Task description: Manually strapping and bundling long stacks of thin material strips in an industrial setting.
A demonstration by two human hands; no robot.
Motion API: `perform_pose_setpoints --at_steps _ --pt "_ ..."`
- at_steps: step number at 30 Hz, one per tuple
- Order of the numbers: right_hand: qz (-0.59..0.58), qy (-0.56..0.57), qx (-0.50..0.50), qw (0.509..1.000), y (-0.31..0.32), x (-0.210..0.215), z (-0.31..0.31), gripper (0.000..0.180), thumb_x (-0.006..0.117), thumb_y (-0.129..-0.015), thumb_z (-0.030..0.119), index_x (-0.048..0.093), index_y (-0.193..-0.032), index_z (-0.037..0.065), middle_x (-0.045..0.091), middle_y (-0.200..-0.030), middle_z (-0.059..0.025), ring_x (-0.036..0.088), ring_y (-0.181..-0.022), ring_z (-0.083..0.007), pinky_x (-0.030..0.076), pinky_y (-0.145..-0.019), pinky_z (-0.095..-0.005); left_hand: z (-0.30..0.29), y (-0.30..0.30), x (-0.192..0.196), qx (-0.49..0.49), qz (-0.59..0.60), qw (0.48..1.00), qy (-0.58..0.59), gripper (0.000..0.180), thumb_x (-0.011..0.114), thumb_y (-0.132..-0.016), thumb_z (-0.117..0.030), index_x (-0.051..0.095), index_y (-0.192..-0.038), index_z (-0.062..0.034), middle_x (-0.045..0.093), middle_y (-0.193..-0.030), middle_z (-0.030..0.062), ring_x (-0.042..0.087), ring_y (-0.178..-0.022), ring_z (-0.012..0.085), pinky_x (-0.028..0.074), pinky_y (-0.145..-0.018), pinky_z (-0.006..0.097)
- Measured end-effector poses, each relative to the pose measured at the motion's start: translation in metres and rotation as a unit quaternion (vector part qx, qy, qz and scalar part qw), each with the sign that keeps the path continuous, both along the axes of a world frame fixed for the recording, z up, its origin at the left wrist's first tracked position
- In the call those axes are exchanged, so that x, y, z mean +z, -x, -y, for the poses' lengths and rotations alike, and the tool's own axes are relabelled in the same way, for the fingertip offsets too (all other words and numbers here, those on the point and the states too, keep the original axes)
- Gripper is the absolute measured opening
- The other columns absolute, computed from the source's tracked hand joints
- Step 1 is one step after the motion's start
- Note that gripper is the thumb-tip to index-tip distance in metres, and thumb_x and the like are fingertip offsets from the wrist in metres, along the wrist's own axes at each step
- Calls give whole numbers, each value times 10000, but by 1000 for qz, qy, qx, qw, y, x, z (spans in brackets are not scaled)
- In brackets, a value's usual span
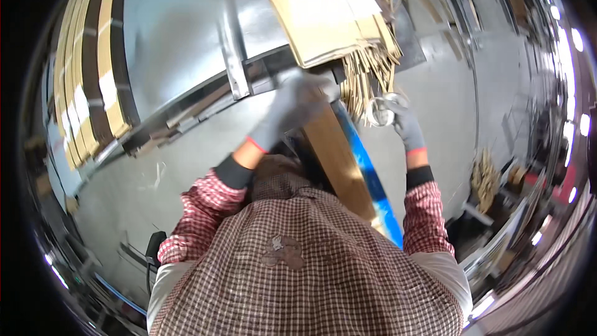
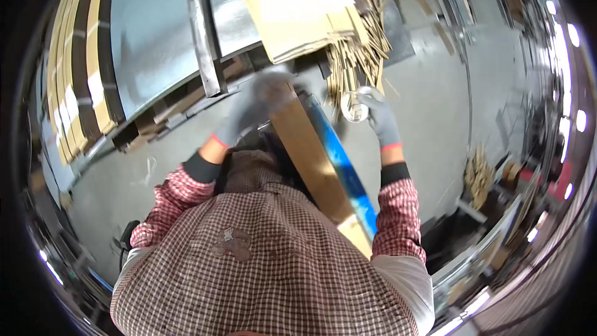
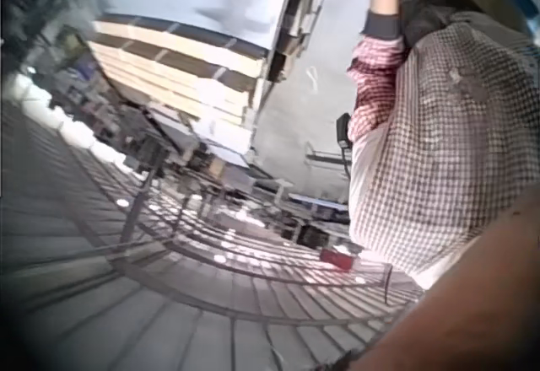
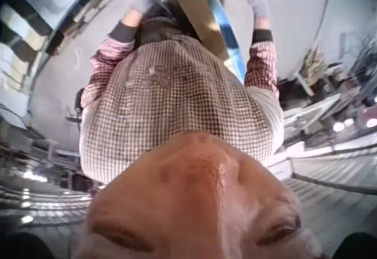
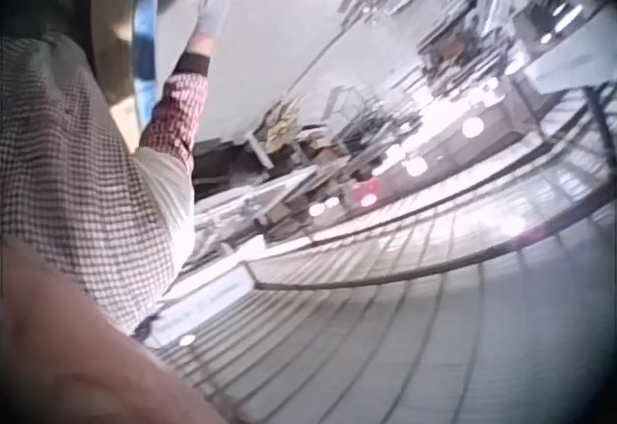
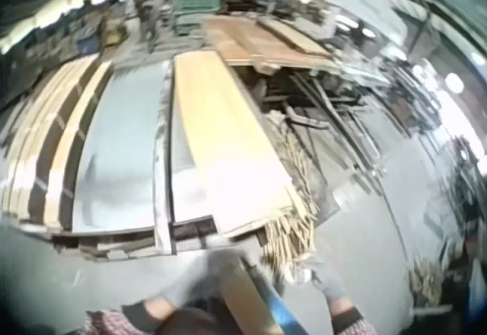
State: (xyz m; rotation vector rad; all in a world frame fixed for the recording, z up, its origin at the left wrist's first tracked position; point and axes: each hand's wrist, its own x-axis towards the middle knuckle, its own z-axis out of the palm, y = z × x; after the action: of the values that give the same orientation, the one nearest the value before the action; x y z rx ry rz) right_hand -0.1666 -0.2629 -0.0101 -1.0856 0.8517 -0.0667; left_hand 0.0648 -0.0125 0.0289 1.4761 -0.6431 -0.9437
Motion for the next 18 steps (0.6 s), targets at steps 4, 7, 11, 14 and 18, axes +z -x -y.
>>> perform_pose_setpoints --at_steps 4,7,11,14,18 --pt "203 -54 -227 951 112 109 -108 401 589 -866 45 486 -1246 -30 611 -1010 -111 630 -866 -167 549 -791 -278 2 -50 57 -256 441 860 7 592 691 -659 -199 585 -1211 -12 614 -1157 185 581 -1089 324 471 -930 385" --pt "322 -138 -285 892 159 132 -221 449 594 -848 59 483 -1274 -31 609 -1051 -136 631 -907 -194 545 -833 -291 21 -45 25 -473 590 644 117 900 743 -628 -211 361 -1419 -15 451 -1361 222 412 -1282 390 316 -1104 478" --pt "258 -116 -386 878 165 79 -382 347 576 -919 93 533 -1228 -60 634 -1144 -192 652 -996 -233 559 -817 -325 37 -26 40 -532 607 575 130 980 829 -541 -362 407 -1353 -12 569 -1098 185 541 -1063 355 403 -958 443" --pt "291 -126 -591 742 197 7 -442 297 511 -993 225 564 -1172 -6 669 -1032 -169 671 -905 -217 570 -753 -319 18 -35 20 -543 656 513 104 1019 799 -484 -361 412 -1345 22 575 -1002 178 557 -939 357 431 -841 431" --pt "219 42 -803 553 239 0 -428 360 662 -887 446 585 -971 104 656 -734 -64 604 -491 -184 483 -407 -293 -79 -4 80 -568 614 537 108 672 768 -482 -373 486 -1001 -51 574 -814 146 580 -789 339 421 -676 443"
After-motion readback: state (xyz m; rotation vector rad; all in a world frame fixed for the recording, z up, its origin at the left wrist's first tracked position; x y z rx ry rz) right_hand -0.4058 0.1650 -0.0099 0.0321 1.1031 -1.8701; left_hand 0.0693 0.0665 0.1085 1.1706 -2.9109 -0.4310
